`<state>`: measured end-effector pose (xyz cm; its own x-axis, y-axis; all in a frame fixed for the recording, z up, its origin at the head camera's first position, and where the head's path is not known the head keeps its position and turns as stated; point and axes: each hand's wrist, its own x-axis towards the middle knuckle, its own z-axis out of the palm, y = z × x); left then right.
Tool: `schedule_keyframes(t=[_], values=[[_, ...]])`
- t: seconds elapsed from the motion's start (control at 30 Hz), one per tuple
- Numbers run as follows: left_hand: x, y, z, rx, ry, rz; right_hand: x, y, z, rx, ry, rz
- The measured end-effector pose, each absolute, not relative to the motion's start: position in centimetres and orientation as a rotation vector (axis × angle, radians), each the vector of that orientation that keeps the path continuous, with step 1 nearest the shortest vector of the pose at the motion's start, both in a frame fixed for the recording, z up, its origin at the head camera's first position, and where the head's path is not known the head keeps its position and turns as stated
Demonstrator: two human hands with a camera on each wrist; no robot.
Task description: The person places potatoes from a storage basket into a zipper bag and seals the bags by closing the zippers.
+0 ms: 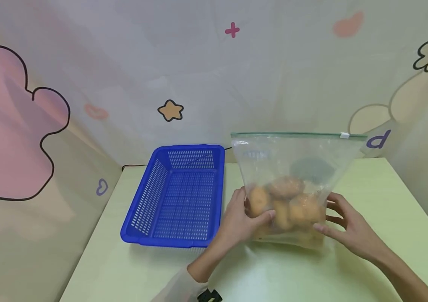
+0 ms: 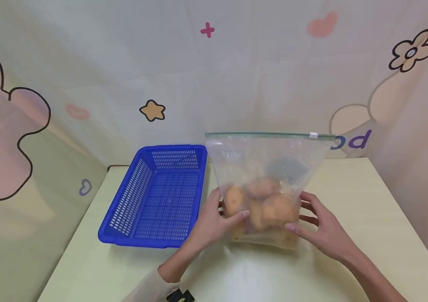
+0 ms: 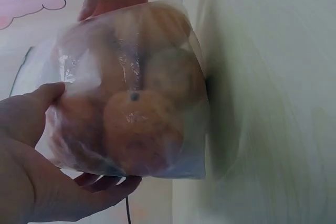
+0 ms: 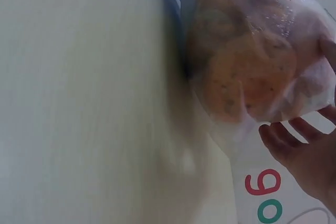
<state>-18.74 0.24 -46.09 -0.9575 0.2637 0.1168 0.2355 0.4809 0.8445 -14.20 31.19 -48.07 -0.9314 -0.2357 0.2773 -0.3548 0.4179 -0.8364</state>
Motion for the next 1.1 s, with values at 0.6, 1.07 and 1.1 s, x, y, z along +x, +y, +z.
schedule_keyframes(t=[0.6, 1.07, 1.1], values=[[-21.9, 4.9, -47.2, 0.226, 2.658, 1.239, -16.7, 32.3, -49.4, -0.026, -2.793, 1.824], [-19.3, 2.3, -45.7, 0.416, 2.696, 1.044, -15.6, 31.2, -48.4, -0.033, -2.986, 1.415], [-19.0, 1.6, -44.8, 0.469, 2.713, 1.006, -15.4, 31.2, -48.0, 0.003, -3.005, 1.329]])
